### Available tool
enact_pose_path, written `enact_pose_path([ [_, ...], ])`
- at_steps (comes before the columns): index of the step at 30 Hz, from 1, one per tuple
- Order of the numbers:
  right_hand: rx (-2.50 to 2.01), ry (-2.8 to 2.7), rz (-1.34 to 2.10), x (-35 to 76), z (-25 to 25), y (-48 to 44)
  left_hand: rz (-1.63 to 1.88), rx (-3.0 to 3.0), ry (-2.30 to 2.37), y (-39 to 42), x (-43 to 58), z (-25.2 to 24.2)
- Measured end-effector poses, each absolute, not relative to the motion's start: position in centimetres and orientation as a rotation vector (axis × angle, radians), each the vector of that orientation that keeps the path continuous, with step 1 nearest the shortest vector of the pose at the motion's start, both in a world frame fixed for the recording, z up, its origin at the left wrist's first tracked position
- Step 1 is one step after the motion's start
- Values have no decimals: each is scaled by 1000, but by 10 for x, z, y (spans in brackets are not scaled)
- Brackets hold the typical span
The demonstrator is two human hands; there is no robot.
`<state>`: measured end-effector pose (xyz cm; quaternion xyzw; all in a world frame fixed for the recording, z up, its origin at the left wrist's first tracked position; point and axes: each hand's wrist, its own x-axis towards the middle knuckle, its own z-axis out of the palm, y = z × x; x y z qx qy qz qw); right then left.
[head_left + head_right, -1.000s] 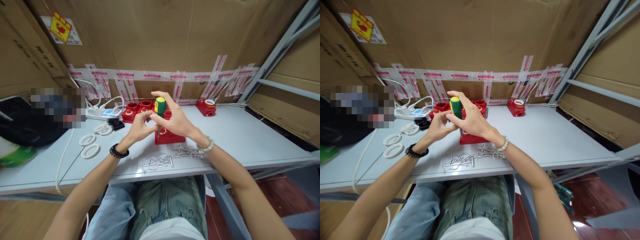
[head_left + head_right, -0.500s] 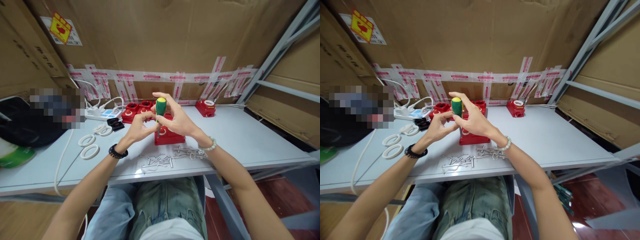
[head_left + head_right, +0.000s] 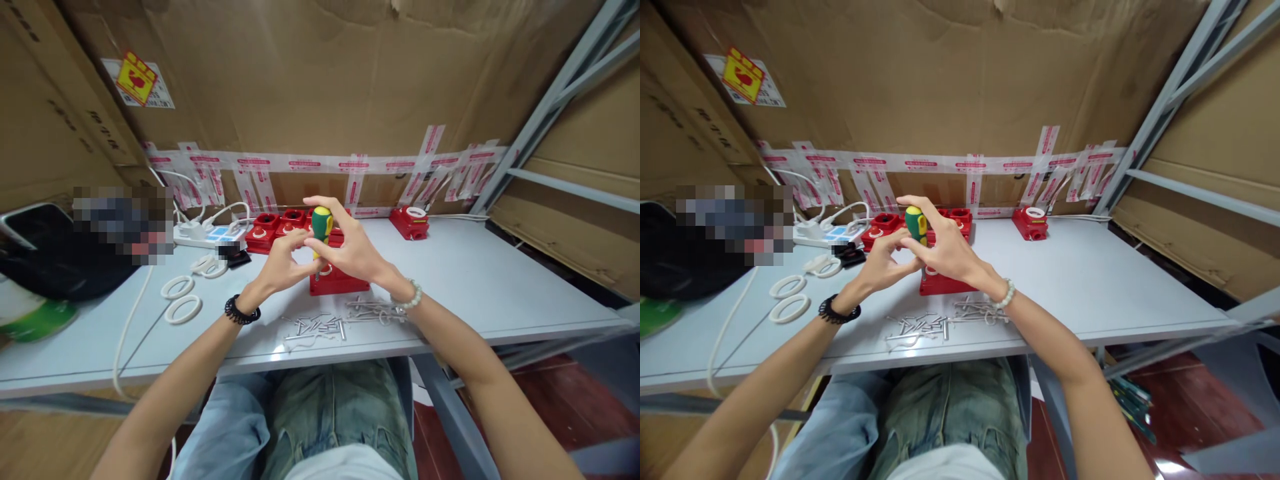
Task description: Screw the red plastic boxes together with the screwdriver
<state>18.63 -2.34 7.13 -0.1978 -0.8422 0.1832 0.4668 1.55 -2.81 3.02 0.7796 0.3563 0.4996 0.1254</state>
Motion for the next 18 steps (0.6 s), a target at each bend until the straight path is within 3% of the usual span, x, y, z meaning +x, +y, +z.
enact_pose_path([
  [10,-382,-2148,524,194,74,-18,1441,2317,1022,-27,11,32],
  [18,-499,-2101,331,185,69,-18,1459,2225,1077,-25,12,29],
])
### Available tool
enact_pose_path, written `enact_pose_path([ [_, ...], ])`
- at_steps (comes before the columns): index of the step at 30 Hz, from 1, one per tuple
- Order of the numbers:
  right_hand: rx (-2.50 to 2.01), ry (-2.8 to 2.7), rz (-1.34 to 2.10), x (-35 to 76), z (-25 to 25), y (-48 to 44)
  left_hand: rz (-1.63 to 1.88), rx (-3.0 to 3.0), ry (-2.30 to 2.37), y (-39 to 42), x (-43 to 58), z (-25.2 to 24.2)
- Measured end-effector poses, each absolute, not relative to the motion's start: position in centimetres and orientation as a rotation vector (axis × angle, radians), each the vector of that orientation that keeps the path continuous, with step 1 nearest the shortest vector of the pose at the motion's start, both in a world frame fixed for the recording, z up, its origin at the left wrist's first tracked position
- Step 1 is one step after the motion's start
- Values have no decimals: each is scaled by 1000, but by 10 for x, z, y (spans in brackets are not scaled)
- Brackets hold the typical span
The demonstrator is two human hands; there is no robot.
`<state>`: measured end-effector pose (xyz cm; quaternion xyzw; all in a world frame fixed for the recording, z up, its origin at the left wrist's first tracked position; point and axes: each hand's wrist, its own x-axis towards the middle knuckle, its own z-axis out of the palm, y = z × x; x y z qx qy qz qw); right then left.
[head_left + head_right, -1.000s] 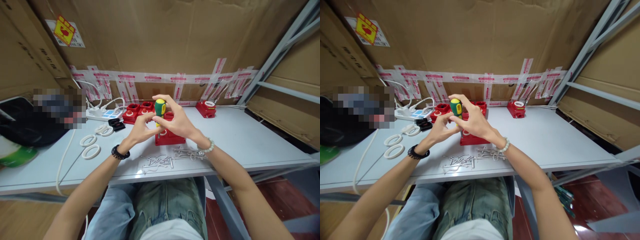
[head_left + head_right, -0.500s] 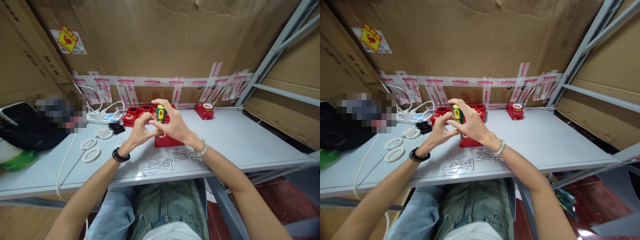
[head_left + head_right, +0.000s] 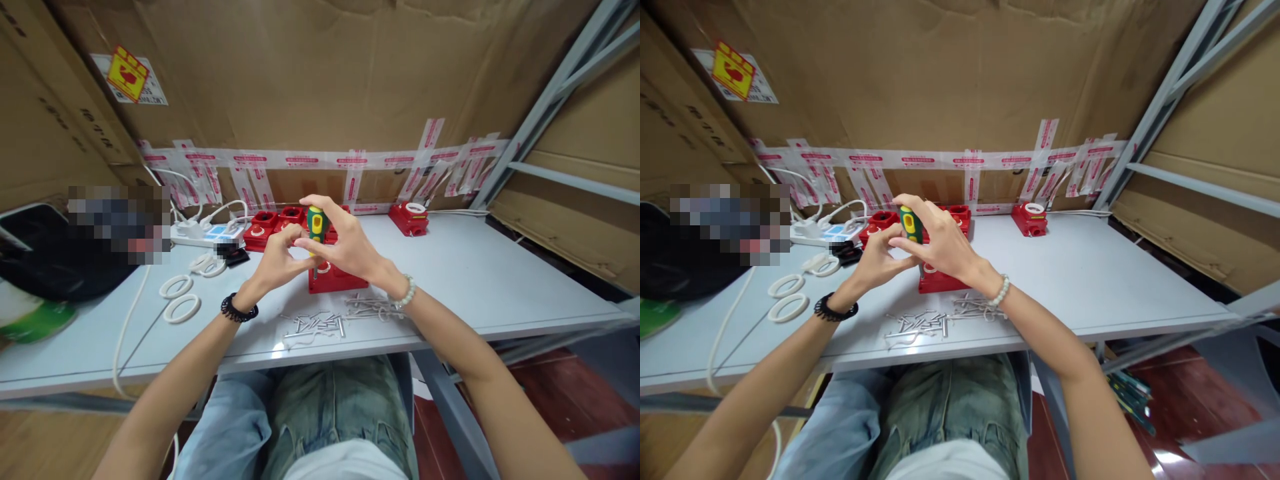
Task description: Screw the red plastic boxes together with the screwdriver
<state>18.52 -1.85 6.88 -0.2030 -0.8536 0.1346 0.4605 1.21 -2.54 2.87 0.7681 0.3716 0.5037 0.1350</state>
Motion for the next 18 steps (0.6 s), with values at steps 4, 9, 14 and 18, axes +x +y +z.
enact_pose_path([
  [4,-388,-2164,507,193,75,-20,1371,2237,1032,-25,10,31],
  [9,-464,-2063,506,189,73,-19,1313,2213,1058,-29,13,33],
  [14,-534,-2041,464,186,69,-19,1361,2118,1074,-28,11,32],
  [18,-383,-2140,686,193,73,-19,1303,2186,1062,-27,7,34],
])
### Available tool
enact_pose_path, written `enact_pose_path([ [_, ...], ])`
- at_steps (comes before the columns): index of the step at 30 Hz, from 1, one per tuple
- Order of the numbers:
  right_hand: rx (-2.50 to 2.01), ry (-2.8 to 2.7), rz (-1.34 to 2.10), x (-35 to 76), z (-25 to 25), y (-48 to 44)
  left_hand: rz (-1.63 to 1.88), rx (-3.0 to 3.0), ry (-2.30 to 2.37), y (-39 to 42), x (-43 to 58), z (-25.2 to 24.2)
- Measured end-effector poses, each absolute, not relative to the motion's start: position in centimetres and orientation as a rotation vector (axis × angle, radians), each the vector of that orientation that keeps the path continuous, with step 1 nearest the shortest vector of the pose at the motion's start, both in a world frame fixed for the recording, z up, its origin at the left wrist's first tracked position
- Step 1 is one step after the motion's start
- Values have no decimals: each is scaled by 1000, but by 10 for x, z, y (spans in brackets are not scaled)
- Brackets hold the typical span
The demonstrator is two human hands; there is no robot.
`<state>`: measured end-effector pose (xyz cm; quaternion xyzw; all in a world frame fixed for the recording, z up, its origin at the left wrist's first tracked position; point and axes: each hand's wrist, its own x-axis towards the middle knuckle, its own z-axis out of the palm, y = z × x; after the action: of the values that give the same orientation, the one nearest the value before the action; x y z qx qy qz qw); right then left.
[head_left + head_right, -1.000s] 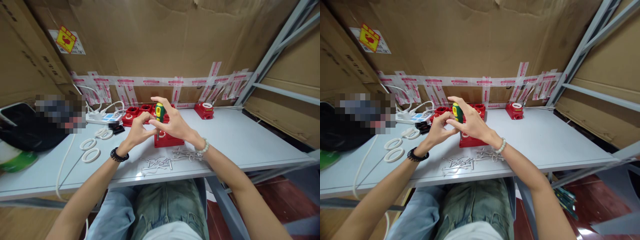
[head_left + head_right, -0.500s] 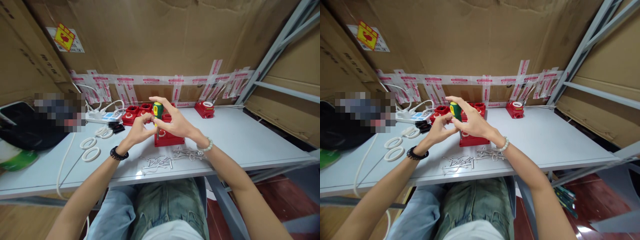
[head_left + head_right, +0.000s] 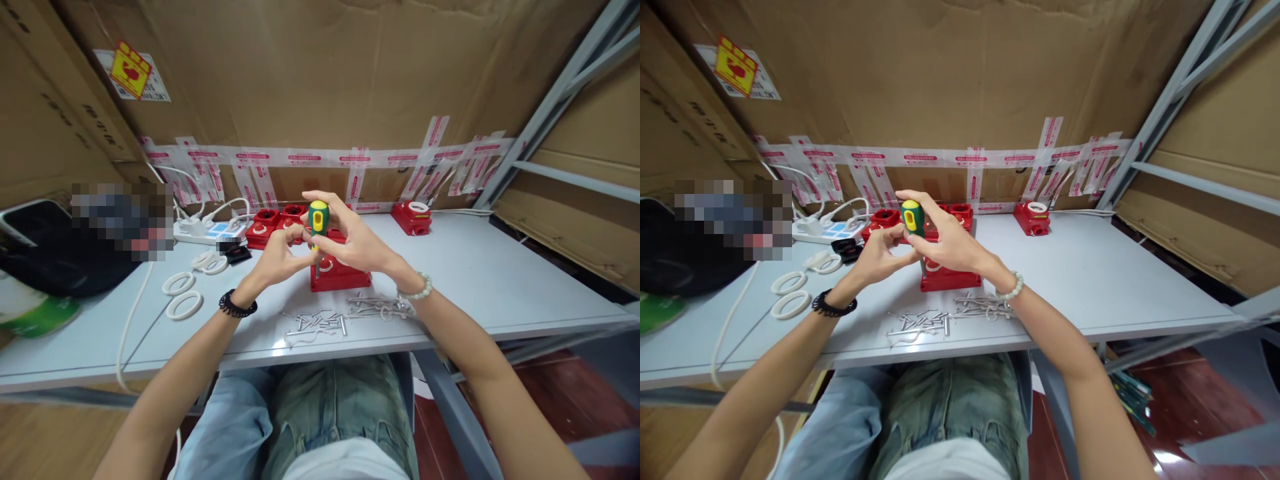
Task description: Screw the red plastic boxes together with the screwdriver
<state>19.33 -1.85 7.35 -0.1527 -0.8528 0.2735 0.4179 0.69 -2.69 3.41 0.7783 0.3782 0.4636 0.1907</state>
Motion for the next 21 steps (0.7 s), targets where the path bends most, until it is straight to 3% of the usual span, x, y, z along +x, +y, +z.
enact_pose_path([
  [4,-325,-2106,769,197,77,-16,1105,2379,1052,-25,4,29],
  [9,-497,-2088,607,192,77,-18,639,2456,1085,-16,1,14],
  [16,-704,-2057,294,182,72,-23,629,2452,1041,-13,2,12],
  [21,-417,-2209,629,196,80,-18,619,2445,1050,-13,3,14],
])
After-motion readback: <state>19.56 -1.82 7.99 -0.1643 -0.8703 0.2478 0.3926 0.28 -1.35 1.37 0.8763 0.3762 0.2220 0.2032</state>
